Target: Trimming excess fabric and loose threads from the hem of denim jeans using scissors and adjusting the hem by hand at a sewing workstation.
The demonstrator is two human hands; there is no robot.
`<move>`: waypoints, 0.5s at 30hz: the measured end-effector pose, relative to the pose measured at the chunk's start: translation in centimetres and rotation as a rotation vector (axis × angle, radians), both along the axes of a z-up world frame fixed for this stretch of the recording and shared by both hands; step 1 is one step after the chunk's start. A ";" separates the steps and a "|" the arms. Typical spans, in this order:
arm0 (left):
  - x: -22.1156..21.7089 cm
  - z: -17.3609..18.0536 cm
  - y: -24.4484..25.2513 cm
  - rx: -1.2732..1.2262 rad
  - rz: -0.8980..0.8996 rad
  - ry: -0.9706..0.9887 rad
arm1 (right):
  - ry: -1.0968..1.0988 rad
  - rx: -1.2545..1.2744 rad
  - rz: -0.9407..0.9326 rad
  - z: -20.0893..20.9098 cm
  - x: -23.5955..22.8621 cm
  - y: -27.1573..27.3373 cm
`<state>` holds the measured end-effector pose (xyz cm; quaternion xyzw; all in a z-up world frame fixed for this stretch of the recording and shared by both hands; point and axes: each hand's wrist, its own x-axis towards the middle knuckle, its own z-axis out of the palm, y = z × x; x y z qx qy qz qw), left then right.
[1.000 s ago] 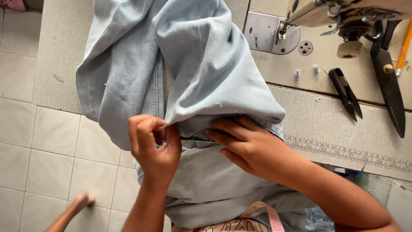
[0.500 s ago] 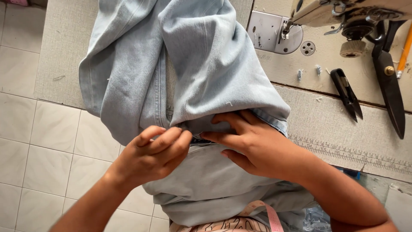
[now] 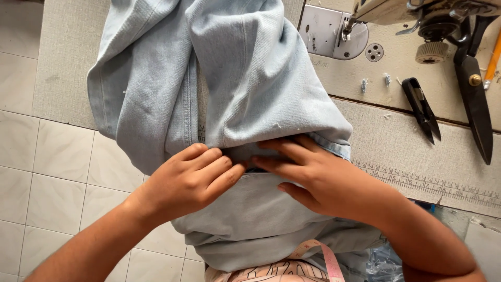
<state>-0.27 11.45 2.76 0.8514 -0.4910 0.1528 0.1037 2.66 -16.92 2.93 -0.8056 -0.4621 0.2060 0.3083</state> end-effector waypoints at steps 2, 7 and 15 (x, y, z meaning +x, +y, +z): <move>-0.2 -0.3 -0.6 -0.022 0.038 0.025 | 0.035 0.070 -0.038 0.9 -0.5 -0.9; -1.1 0.4 -4.1 -0.084 0.183 0.040 | -0.218 0.020 -0.253 1.3 -2.3 -3.1; -0.9 -1.2 -10.3 -0.345 0.225 0.162 | -0.196 0.096 -0.298 1.2 -2.6 -3.5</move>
